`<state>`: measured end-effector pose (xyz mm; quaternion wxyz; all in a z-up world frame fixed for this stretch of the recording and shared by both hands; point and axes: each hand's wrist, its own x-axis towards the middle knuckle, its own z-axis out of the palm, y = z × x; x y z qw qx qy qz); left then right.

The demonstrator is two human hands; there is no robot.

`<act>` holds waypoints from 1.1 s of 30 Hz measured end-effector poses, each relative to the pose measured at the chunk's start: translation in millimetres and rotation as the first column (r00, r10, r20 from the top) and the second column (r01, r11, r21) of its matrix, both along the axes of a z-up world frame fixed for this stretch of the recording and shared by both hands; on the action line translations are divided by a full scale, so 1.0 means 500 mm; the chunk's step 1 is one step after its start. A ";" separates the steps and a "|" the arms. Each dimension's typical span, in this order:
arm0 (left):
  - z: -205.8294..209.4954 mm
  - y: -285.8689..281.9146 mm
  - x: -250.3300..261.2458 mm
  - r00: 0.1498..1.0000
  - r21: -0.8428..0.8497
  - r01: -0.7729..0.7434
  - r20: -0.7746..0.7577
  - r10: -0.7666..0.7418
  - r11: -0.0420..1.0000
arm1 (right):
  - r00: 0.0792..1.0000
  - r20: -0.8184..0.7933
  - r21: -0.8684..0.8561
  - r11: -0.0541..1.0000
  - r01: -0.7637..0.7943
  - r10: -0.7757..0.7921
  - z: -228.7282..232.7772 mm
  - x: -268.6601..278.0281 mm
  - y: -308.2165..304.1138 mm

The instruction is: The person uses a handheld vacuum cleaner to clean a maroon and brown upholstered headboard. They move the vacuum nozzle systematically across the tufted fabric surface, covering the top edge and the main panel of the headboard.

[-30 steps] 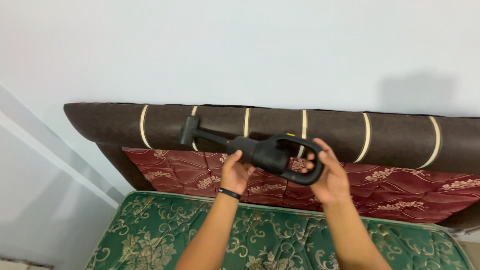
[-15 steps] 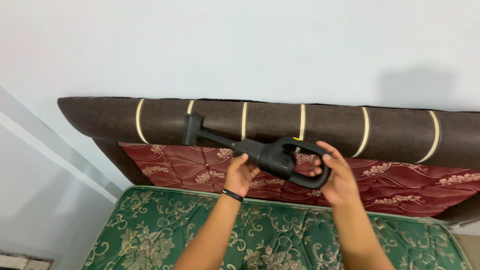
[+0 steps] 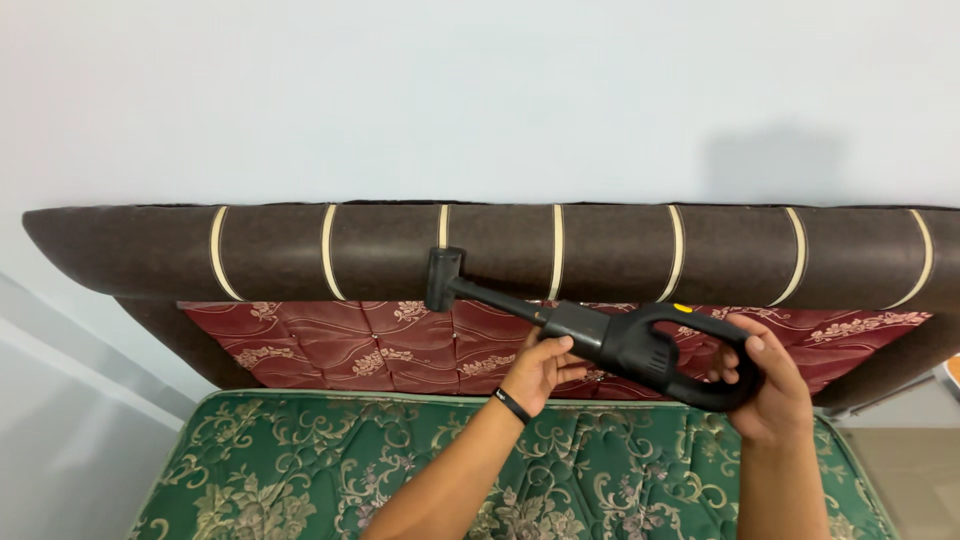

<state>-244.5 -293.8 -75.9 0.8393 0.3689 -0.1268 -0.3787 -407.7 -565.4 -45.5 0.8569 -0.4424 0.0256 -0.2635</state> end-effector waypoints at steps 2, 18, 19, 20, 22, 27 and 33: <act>-0.006 0.008 0.002 1.000 0.016 -0.017 0.000 0.017 1.000 | 1.000 -0.010 0.005 1.000 -0.006 0.006 -0.008 0.004 0.007; -0.092 0.247 0.104 0.944 -0.072 -0.328 -0.065 0.324 0.942 | 0.954 -0.106 0.059 0.960 -0.275 0.280 -0.046 0.184 0.253; -0.101 0.261 0.112 0.935 -0.067 -0.350 -0.074 0.345 0.934 | 0.947 -0.130 0.037 0.956 -0.291 0.293 -0.041 0.190 0.265; -0.112 0.272 0.118 0.926 -0.062 -0.373 -0.085 0.367 0.926 | 0.939 -0.156 0.013 0.951 -0.307 0.306 -0.037 0.195 0.274; -0.130 0.279 0.124 0.917 -0.064 -0.392 -0.104 0.385 0.918 | 0.928 -0.186 -0.025 0.943 -0.333 0.323 -0.030 0.193 0.282; -0.125 0.259 0.116 0.944 -0.065 -0.322 -0.100 0.315 0.944 | 0.935 -0.223 -0.067 0.953 -0.297 0.276 -0.023 0.177 0.258; -0.102 0.169 0.077 0.973 0.044 -0.229 -0.025 0.230 0.972 | 0.967 -0.189 -0.055 0.982 -0.181 0.168 -0.028 0.115 0.155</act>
